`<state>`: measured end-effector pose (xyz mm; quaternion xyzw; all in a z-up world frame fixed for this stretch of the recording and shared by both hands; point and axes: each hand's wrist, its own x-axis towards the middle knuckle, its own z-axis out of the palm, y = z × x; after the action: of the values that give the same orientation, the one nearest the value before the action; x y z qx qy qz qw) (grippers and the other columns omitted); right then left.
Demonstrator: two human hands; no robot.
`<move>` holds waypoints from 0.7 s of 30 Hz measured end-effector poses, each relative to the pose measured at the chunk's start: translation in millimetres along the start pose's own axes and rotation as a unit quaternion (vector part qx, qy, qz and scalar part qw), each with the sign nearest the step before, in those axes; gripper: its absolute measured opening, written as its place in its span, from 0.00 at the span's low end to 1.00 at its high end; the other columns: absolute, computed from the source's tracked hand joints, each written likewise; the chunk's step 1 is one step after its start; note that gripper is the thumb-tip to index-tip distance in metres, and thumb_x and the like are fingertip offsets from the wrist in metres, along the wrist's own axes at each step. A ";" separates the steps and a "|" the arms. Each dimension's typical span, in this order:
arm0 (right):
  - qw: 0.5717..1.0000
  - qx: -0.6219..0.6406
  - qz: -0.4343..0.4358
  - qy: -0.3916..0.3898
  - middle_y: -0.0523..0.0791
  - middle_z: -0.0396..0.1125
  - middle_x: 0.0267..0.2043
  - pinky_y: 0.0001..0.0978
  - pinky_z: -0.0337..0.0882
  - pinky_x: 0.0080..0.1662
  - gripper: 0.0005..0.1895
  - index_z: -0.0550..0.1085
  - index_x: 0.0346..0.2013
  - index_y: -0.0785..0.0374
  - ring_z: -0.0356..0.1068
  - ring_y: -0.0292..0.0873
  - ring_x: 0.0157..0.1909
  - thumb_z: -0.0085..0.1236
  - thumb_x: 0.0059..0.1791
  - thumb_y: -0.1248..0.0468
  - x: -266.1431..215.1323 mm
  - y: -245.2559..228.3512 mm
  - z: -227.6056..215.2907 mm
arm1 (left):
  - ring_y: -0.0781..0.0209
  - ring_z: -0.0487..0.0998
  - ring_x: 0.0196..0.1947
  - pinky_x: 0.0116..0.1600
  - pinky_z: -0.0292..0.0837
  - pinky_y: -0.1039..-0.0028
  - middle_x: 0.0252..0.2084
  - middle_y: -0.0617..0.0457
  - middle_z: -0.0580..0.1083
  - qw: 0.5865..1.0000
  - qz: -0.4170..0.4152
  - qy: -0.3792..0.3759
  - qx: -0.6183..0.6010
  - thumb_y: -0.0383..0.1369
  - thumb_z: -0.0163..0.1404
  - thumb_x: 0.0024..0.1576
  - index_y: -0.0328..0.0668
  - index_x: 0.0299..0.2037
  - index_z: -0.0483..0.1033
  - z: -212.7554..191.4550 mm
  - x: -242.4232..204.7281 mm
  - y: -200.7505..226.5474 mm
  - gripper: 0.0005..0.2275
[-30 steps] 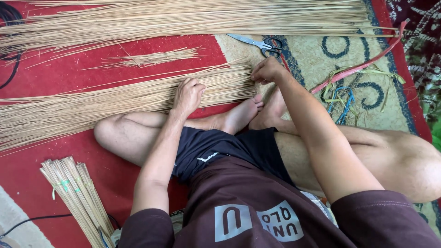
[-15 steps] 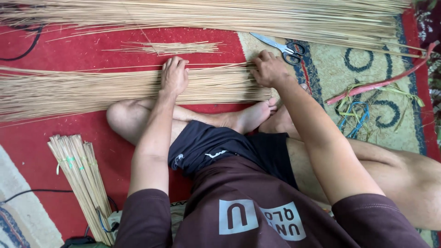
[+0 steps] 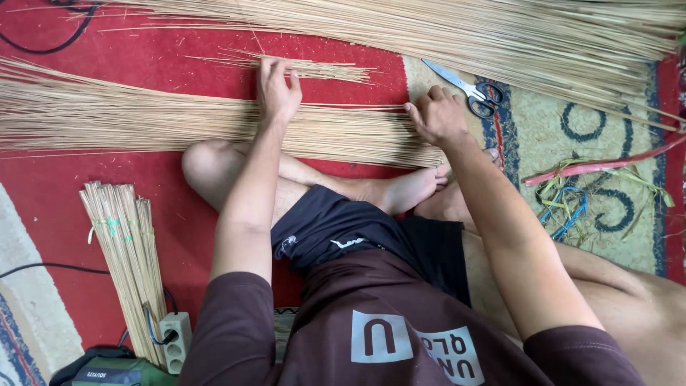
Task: Sorting, aligning, and trimming wooden sticks with scissors while sitting on the floor.
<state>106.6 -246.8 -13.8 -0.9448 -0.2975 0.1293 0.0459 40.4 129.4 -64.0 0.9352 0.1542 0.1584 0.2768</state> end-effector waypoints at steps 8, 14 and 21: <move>0.999 -0.018 0.029 -0.028 0.56 0.64 0.54 0.53 0.63 0.56 0.35 0.73 0.56 0.68 0.64 0.57 0.54 0.35 0.61 0.39 23.3 -21.8 12.9 | 0.48 0.62 0.57 0.61 0.64 0.55 0.59 0.45 0.59 0.958 -0.226 -0.122 0.126 0.38 0.53 0.61 0.55 0.62 0.72 -3.1 73.7 -28.9 0.18; 0.999 -0.003 0.039 -0.034 0.56 0.62 0.54 0.55 0.65 0.55 0.34 0.71 0.59 0.69 0.63 0.58 0.54 0.36 0.60 0.40 18.1 -21.7 14.3 | 0.50 0.70 0.52 0.58 0.67 0.54 0.49 0.52 0.72 0.960 -0.243 -0.084 0.114 0.38 0.52 0.59 0.50 0.47 0.79 3.7 69.3 -34.8 0.09; 0.999 0.023 0.043 -0.019 0.57 0.62 0.54 0.55 0.64 0.55 0.34 0.72 0.56 0.68 0.62 0.60 0.55 0.37 0.60 0.40 13.9 -21.0 13.2 | 0.63 0.77 0.46 0.53 0.78 0.74 0.53 0.49 0.70 0.931 -0.238 0.048 -0.271 0.30 0.51 0.63 0.38 0.58 0.72 17.3 8.5 46.3 0.14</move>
<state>102.4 -221.5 -26.1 -0.9529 -0.2542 0.1555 0.0565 64.0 87.5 -49.9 0.7516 0.3361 0.1685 0.5419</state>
